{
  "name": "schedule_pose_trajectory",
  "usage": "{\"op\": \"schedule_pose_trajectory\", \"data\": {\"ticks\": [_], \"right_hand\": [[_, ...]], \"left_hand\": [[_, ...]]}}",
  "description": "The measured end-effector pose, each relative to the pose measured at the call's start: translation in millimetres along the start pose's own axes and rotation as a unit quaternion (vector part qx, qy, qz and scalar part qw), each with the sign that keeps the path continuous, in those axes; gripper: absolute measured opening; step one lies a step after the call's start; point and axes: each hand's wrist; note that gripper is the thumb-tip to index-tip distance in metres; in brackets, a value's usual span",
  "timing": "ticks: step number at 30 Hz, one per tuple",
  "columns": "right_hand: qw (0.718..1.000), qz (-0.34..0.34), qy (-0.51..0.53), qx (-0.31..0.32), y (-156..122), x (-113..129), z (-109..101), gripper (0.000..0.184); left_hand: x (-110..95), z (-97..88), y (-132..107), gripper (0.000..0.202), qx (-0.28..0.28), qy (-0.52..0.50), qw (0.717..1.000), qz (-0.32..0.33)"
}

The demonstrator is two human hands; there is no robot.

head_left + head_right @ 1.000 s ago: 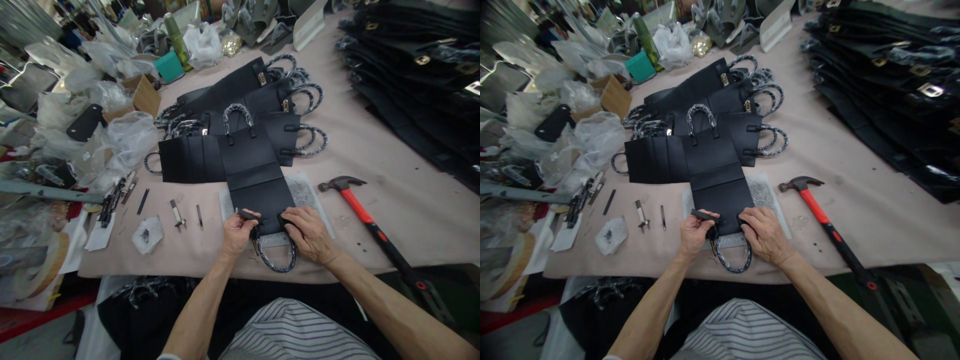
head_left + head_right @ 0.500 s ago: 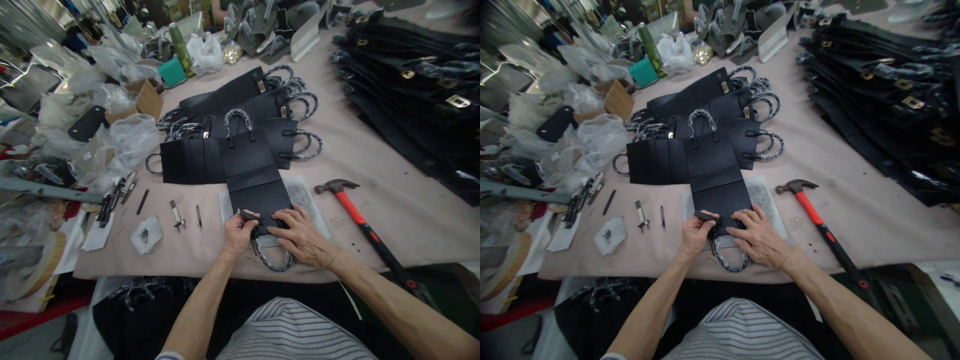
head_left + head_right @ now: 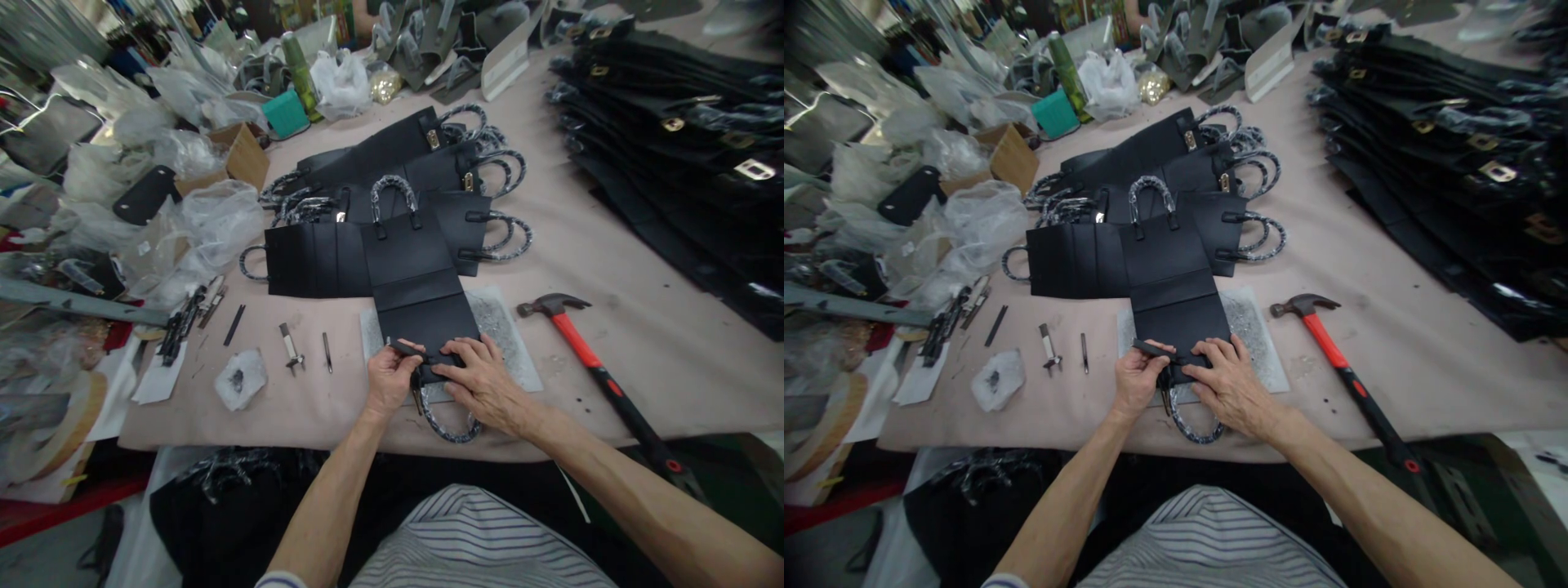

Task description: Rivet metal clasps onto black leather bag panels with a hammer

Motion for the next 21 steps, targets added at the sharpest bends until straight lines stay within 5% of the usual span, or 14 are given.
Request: {"op": "schedule_pose_trajectory", "data": {"ticks": [7, 15, 21], "right_hand": [[0.999, 0.010, 0.032, -0.013, -0.8, -3.5, 5.4, 0.031], [0.991, 0.056, 0.054, -0.113, 19.1, -16.3, 1.9, 0.017], [0.996, 0.066, -0.037, -0.045, 49.7, -20.5, -3.5, 0.015]], "left_hand": [[-1.9, 0.3, -0.5, 0.009, -0.004, 0.007, 1.000, 0.008], [1.4, 0.2, 0.8, 0.014, -0.015, -0.011, 1.000, 0.001], [0.5, -0.2, 0.7, 0.015, -0.017, -0.016, 1.000, -0.002]]}}
Point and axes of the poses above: each hand's wrist, its own y-axis towards the middle knuckle, its own z-axis out of the palm, x = y × z, and after that the axes turned 9 degrees about -z, right-handed
